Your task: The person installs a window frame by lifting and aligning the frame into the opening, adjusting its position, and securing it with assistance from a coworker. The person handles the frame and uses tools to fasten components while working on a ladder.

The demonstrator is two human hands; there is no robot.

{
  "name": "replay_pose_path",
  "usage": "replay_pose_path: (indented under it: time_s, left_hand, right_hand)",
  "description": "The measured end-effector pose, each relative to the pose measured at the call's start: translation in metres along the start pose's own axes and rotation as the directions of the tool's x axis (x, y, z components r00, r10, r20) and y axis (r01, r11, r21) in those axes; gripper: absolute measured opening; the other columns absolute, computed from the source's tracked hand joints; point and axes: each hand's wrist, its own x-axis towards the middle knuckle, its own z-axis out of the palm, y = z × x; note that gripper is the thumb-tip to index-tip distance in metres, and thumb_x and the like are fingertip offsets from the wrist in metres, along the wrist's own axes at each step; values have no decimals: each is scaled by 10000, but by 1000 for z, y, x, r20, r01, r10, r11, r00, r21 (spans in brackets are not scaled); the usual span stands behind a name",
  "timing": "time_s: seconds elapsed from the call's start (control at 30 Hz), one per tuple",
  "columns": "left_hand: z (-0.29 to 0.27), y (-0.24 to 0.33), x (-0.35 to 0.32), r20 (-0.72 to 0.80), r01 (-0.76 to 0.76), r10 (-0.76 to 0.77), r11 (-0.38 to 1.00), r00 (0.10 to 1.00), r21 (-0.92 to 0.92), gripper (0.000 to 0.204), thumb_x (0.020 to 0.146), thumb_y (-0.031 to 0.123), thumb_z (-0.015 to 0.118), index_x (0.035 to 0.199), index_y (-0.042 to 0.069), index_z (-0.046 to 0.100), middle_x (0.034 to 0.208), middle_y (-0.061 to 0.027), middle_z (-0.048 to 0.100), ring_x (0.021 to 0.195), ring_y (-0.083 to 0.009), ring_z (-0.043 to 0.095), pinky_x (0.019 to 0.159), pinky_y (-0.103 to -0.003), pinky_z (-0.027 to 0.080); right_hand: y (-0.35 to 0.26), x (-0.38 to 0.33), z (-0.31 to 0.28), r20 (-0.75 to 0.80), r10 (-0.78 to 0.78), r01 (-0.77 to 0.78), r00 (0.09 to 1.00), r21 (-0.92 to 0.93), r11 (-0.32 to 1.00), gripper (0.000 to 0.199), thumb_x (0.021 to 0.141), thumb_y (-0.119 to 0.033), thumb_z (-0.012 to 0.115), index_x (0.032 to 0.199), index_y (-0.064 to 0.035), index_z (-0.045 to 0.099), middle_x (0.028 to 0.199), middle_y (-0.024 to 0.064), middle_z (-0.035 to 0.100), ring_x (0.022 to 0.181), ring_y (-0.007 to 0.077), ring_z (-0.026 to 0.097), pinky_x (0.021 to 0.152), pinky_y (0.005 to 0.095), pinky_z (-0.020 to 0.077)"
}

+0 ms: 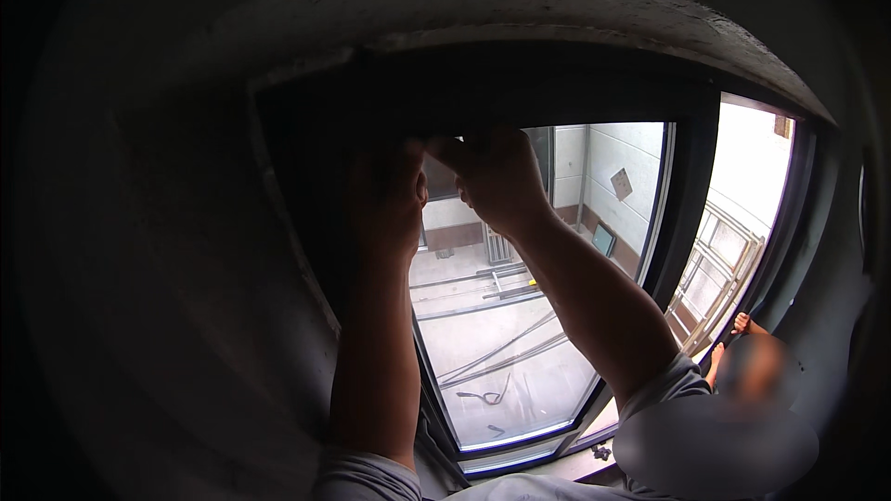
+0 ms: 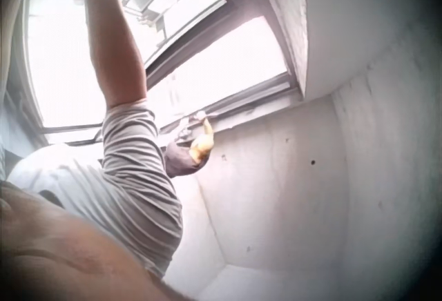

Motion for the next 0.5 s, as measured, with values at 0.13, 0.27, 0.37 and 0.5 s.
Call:
replay_pose_path:
  time_s: [0.13, 0.27, 0.37, 0.5]
  left_hand:
    - [0, -3, 1, 12, -82, 81, 993, 997, 87, 204, 941, 178, 625, 755, 98, 594, 521, 15, 506, 420, -53, 455, 416, -210, 349]
    - [-1, 3, 0, 20, -43, 41, 990, 999, 138, 228, 948, 175, 614, 732, 101, 596, 529, 13, 508, 428, -57, 459, 416, -213, 343]
    - [-1, 9, 1, 9, -93, 93, 981, 996, 173, 141, 940, 149, 626, 808, 103, 612, 573, 5, 524, 445, -55, 455, 408, -202, 326]
    - [4, 4, 2, -38, -53, 58, 992, 998, 118, 122, 931, 134, 636, 821, 87, 611, 573, 2, 524, 448, -55, 457, 402, -203, 325]
  right_hand:
    - [-3, -2, 3, -10, -33, 33, 999, 38, 999, 154, 909, -213, 679, 864, -66, 665, 533, 11, 595, 417, 55, 567, 359, 169, 405]
    - [-7, -1, 4, -2, -25, 25, 1000, 0, 1000, 176, 914, -231, 671, 875, -60, 660, 540, 9, 593, 421, 47, 557, 360, 166, 405]
    - [-9, 0, 7, 0, 28, -28, 1000, -68, 997, 191, 915, -238, 670, 900, -49, 653, 554, 9, 595, 420, 42, 545, 359, 166, 403]
    - [-5, -1, 7, -16, 61, -62, 998, -22, 998, 202, 913, -236, 677, 915, -37, 641, 558, 4, 578, 415, 33, 520, 347, 171, 371]
